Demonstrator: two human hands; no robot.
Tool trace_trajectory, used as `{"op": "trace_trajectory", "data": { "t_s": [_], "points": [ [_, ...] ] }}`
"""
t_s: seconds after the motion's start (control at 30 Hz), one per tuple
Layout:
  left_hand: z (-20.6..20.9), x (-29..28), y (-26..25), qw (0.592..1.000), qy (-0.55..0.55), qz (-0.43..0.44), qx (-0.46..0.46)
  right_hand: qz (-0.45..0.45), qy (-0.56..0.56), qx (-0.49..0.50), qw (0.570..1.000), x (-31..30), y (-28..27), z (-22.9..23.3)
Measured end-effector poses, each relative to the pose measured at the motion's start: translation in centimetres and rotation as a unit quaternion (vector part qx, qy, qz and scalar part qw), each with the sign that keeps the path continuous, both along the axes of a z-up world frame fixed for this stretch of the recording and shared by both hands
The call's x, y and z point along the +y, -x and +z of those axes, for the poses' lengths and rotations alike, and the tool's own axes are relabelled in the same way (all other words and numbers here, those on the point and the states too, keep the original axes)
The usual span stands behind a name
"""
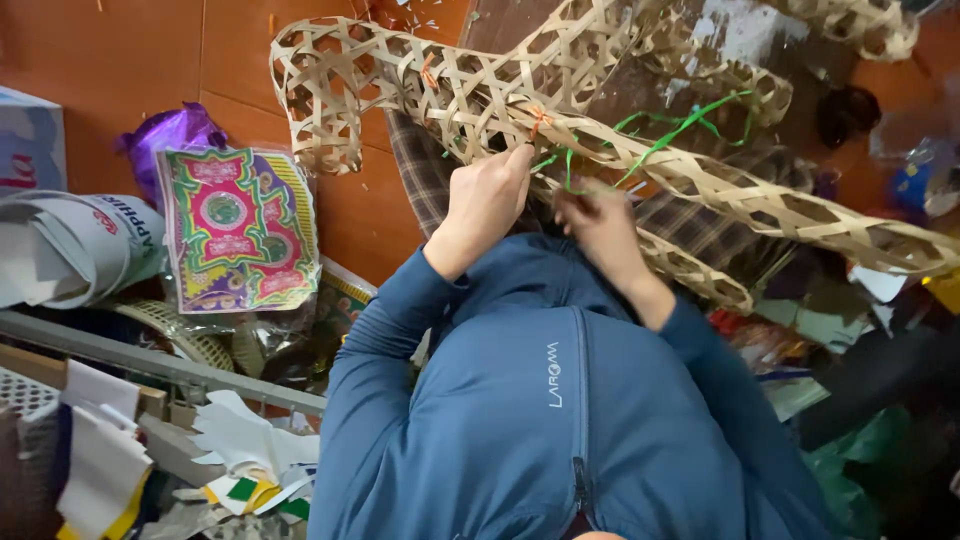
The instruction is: Assembling a bamboo structure by tying joints with plastic strips and cutting the excess with scissors
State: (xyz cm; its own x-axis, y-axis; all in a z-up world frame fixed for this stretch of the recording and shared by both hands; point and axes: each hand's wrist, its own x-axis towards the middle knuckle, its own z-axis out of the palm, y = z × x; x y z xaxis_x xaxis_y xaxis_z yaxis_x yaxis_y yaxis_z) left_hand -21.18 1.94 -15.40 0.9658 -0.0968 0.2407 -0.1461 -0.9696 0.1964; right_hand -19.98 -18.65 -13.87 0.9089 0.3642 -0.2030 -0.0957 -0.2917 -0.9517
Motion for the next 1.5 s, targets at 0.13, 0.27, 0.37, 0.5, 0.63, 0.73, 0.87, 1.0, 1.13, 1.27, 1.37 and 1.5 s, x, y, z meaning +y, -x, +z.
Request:
{"op": "trace_trajectory", "data": {
  "t_s": [0.13,0.27,0.37,0.5,0.63,0.73,0.87,1.0,1.13,1.27,1.37,1.5],
  "points": [
    [0.8,0.3,-0.1,0.999,-0.036,0.003,0.005,-0.200,-0.080,0.277,0.936,2.4,-1.9,-1.9],
    [2.3,1.1,-0.1,0.999,0.005,-0.005,0.034,-0.227,-0.052,0.288,0.929,3.1,-1.9,-6.7],
    [3.0,1.6,-0.2,0.997,0.050,-0.014,0.063,-0.196,0.010,0.288,0.937,3.0,-3.4,-6.8],
    [4.2,1.5,-0.1,0.993,0.079,-0.019,0.086,-0.123,0.100,0.352,0.922,3.9,-5.4,-1.6],
    [3.6,1.8,0.0,0.991,0.093,-0.032,0.095,-0.227,-0.119,0.163,0.953,2.2,-1.2,-3.1],
    [3.0,1.8,0.0,0.991,0.095,-0.024,0.087,-0.299,-0.098,0.291,0.904,3.0,-1.1,-2.1],
    [2.1,1.8,0.4,0.992,0.087,-0.022,0.088,-0.306,-0.126,0.241,0.912,4.7,-1.0,-3.0],
    [1.8,1.8,1.0,0.995,0.055,-0.017,0.082,-0.296,-0.172,0.215,0.915,5.6,-0.3,-3.4],
    [0.6,1.8,1.1,0.996,0.045,-0.016,0.075,-0.328,-0.202,0.264,0.884,6.1,0.0,-4.2],
    [0.8,1.8,1.1,0.997,0.031,-0.019,0.065,-0.337,-0.281,0.327,0.837,6.6,-0.5,-1.6],
    [0.6,1.6,1.2,0.999,0.000,-0.008,0.048,-0.323,-0.354,0.373,0.794,6.5,-0.5,-1.3],
    [0.7,0.5,0.8,0.997,-0.075,0.030,0.021,-0.277,-0.422,0.391,0.770,6.4,0.0,-3.1]
  ]
}}
